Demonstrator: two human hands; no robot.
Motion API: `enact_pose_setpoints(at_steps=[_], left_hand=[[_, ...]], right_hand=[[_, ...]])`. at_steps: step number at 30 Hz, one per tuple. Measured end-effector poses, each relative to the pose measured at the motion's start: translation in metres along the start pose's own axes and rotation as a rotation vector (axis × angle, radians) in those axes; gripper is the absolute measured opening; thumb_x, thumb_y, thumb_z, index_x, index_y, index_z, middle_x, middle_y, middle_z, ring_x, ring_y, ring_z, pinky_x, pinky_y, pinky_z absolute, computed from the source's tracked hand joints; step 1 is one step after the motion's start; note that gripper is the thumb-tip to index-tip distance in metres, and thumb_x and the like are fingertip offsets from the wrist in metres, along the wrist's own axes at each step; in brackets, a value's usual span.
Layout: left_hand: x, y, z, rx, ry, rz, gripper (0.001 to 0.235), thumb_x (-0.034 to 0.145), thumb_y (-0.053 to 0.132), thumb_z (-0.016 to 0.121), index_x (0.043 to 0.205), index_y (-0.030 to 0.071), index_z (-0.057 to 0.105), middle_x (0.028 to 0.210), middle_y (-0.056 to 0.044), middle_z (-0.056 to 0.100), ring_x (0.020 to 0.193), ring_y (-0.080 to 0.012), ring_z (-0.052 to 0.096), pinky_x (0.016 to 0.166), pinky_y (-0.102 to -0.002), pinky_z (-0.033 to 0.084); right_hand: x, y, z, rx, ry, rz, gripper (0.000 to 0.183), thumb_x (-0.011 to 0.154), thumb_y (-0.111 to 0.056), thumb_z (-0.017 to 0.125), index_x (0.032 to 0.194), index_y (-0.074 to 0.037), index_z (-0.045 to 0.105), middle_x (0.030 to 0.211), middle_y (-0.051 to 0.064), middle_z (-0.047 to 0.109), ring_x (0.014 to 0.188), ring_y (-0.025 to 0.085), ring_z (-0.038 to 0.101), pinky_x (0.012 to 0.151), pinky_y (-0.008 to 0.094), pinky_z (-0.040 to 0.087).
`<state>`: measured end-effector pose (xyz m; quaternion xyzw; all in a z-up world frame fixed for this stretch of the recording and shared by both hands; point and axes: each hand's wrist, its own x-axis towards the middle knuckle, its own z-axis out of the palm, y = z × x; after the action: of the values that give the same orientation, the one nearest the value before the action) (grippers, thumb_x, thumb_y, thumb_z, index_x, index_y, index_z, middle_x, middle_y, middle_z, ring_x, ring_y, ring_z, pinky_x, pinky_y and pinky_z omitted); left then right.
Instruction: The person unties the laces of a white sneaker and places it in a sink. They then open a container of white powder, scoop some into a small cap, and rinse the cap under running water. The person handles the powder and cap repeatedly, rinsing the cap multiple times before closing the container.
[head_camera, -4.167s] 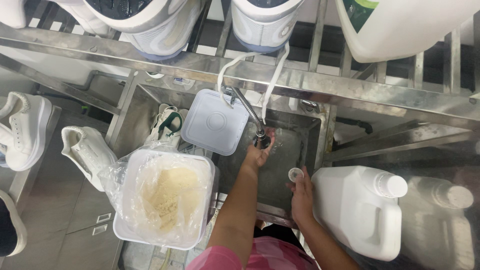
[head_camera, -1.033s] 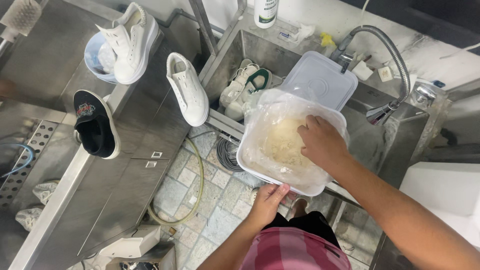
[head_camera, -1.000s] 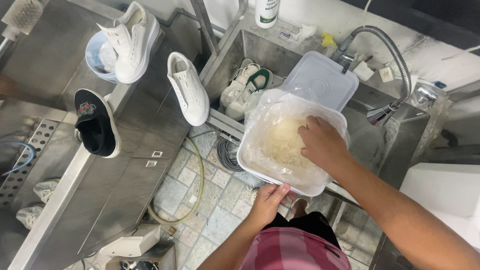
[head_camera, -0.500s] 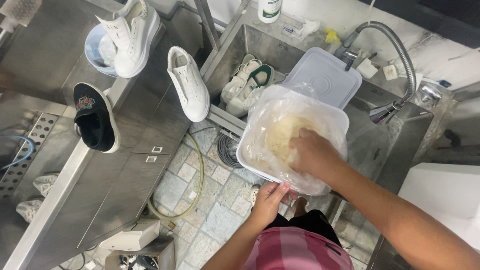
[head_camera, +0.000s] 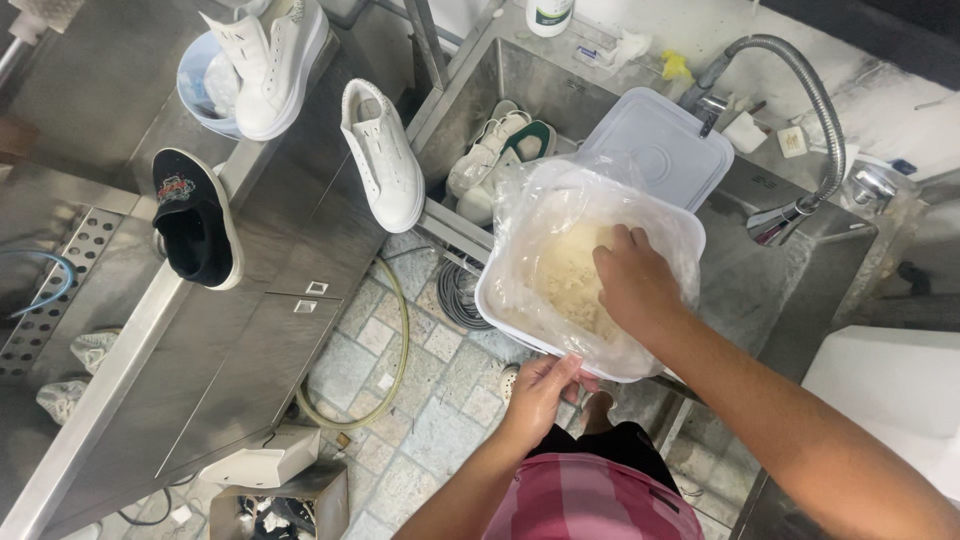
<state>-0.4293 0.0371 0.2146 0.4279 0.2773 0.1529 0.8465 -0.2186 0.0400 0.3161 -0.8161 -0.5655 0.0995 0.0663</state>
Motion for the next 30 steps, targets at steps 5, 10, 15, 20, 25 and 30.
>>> enact_pose_setpoints(at_steps=[5, 10, 15, 20, 25, 30], left_hand=[[0.002, -0.001, 0.001, -0.010, 0.004, 0.007, 0.037, 0.107, 0.029, 0.056, 0.093, -0.001, 0.073, 0.084, -0.008, 0.073, 0.072, -0.0112, 0.057, 0.068, -0.026, 0.047], [0.001, -0.006, 0.001, -0.023, 0.013, 0.012, 0.035, 0.107, 0.027, 0.057, 0.094, -0.001, 0.073, 0.084, -0.009, 0.074, 0.073, -0.0107, 0.055, 0.070, -0.026, 0.046], [0.003, -0.009, -0.002, 0.000, 0.029, -0.011, 0.036, 0.106, 0.027, 0.057, 0.093, -0.001, 0.074, 0.084, -0.009, 0.074, 0.071, -0.0112, 0.056, 0.069, -0.026, 0.046], [0.005, -0.015, -0.003, -0.061, 0.003, 0.020, 0.037, 0.106, 0.029, 0.057, 0.094, -0.001, 0.073, 0.085, -0.010, 0.074, 0.075, -0.0120, 0.061, 0.070, -0.026, 0.047], [0.005, -0.010, -0.004, -0.023, -0.004, 0.010, 0.038, 0.106, 0.030, 0.057, 0.095, -0.002, 0.073, 0.085, -0.010, 0.075, 0.074, -0.0114, 0.061, 0.069, -0.026, 0.047], [0.002, -0.001, 0.000, -0.084, 0.001, -0.069, 0.034, 0.104, 0.030, 0.058, 0.096, 0.000, 0.072, 0.086, -0.009, 0.074, 0.073, -0.0108, 0.060, 0.066, -0.027, 0.047]], right_hand=[[-0.001, 0.004, 0.008, -0.015, -0.032, -0.022, 0.019, 0.069, 0.000, 0.073, 0.088, 0.000, 0.069, 0.115, 0.019, 0.056, 0.112, 0.038, 0.053, 0.085, 0.046, 0.056], [-0.002, -0.001, 0.006, -0.005, -0.105, -0.031, 0.022, 0.068, -0.001, 0.075, 0.089, 0.000, 0.070, 0.118, 0.020, 0.055, 0.114, 0.038, 0.053, 0.085, 0.046, 0.056], [-0.002, -0.010, -0.003, 0.014, -0.186, 0.033, 0.022, 0.067, -0.001, 0.077, 0.088, 0.000, 0.071, 0.119, 0.018, 0.055, 0.117, 0.038, 0.052, 0.088, 0.046, 0.056], [-0.005, -0.013, -0.007, 0.051, -0.238, 0.071, 0.015, 0.071, 0.001, 0.074, 0.085, -0.001, 0.073, 0.119, 0.017, 0.055, 0.117, 0.037, 0.052, 0.087, 0.045, 0.057], [-0.008, -0.016, -0.008, 0.108, -0.261, 0.087, 0.021, 0.068, 0.001, 0.075, 0.089, -0.005, 0.075, 0.117, 0.015, 0.057, 0.115, 0.036, 0.053, 0.089, 0.046, 0.055], [-0.014, -0.014, 0.007, 0.183, -0.325, 0.099, 0.008, 0.075, -0.007, 0.077, 0.083, -0.007, 0.077, 0.110, 0.014, 0.061, 0.107, 0.034, 0.057, 0.091, 0.044, 0.054]])
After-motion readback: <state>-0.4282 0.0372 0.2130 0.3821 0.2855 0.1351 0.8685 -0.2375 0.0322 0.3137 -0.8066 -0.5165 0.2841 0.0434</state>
